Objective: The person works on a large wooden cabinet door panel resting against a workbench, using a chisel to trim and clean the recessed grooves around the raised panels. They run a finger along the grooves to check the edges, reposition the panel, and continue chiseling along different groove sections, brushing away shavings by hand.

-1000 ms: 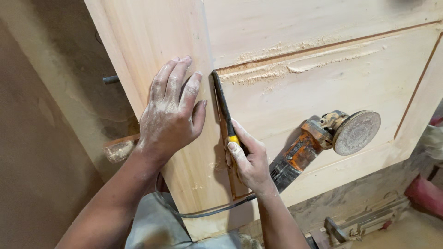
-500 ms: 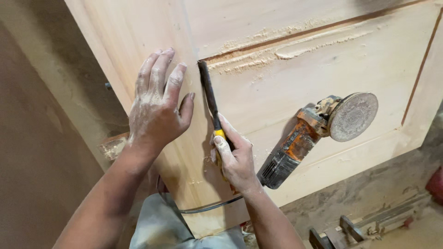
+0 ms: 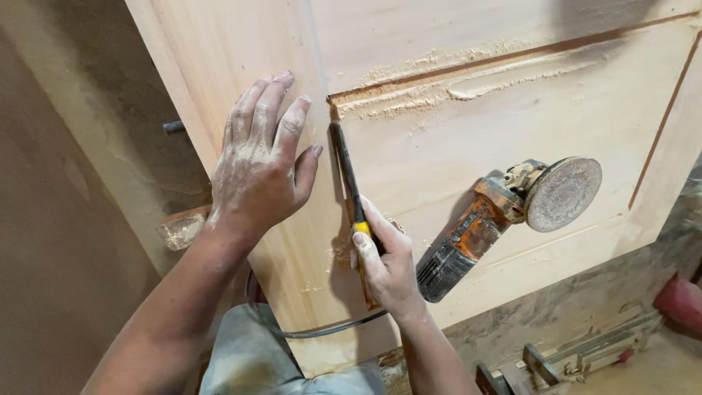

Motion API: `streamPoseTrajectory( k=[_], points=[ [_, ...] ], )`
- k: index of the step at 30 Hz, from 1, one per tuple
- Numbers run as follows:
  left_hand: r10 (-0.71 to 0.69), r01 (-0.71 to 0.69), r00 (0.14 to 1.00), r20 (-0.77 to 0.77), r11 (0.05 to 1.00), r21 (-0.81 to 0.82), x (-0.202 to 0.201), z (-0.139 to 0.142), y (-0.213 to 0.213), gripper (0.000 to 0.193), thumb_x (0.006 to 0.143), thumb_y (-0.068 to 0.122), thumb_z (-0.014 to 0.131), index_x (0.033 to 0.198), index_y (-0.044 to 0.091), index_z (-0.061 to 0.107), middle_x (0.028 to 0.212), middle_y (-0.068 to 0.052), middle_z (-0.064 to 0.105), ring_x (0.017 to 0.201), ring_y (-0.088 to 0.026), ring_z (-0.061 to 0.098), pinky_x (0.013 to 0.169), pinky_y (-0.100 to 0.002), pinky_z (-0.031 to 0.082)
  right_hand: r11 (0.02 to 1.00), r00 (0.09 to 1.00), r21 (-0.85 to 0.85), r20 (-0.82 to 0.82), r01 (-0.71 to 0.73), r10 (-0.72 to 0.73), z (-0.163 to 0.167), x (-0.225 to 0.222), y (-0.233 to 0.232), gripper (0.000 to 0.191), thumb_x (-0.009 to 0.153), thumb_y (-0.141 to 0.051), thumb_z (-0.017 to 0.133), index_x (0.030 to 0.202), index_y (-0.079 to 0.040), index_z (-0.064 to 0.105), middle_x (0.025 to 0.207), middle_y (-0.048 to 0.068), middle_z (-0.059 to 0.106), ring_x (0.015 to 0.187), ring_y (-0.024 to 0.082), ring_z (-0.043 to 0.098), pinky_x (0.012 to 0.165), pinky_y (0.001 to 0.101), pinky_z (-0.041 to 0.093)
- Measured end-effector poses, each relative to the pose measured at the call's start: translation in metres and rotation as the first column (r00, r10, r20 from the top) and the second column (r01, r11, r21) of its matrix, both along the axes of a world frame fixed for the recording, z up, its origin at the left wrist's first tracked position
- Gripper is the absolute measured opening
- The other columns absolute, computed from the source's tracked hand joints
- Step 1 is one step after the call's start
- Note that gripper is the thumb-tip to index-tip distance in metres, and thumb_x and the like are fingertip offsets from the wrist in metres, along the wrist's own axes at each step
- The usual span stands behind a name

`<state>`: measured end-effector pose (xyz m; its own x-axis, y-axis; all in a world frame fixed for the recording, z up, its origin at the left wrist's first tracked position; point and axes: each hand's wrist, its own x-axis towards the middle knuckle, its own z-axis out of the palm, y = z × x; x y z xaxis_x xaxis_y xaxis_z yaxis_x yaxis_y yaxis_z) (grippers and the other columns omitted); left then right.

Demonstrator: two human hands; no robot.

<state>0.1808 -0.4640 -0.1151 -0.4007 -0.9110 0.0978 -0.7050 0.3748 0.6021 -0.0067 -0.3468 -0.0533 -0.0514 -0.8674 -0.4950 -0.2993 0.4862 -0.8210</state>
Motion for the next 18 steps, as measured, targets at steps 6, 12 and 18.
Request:
streamPoseTrajectory(
  k=[6,12,18],
  points=[
    [-0.013,0.013,0.999,0.03,1.0,0.007,-0.001,0.0,0.0,0.056,0.094,0.019,0.076,0.141,-0.002,0.055,0.156,-0.025,0.042,0.148,-0.043,0.037,0.124,-0.053,0.032,0.993,0.999,0.121,0.054,0.002,-0.009,-0.003,-0.012,-0.017,0.052,0.1,-0.005,0.057,0.151,0.002,0.051,0.094,0.005,0.066,0.076,0.007,0.057,0.068,0.0236,0.052],
    [-0.005,0.005,1.0,0.02,1.0,0.016,-0.002,0.002,-0.002,0.057,0.091,0.018,0.076,0.141,-0.002,0.055,0.156,-0.024,0.043,0.148,-0.041,0.037,0.125,-0.053,0.031,0.991,0.992,-0.05,0.04,-0.121,0.123,-0.002,-0.021,-0.024,0.049,0.103,-0.003,0.058,0.15,0.007,0.048,0.126,0.01,0.069,0.111,0.012,0.063,0.097,0.0273,0.051],
    [0.0,0.0,1.0,0.011,0.999,0.032,-0.003,0.005,-0.004,0.059,0.09,0.018,0.076,0.14,-0.003,0.054,0.154,-0.025,0.043,0.147,-0.041,0.038,0.125,-0.053,0.03,0.982,0.993,0.19,0.109,0.014,-0.035,-0.01,-0.023,-0.025,0.054,0.1,-0.006,0.06,0.152,0.002,0.05,0.091,0.002,0.063,0.072,0.006,0.056,0.065,0.0231,0.051]
  ],
)
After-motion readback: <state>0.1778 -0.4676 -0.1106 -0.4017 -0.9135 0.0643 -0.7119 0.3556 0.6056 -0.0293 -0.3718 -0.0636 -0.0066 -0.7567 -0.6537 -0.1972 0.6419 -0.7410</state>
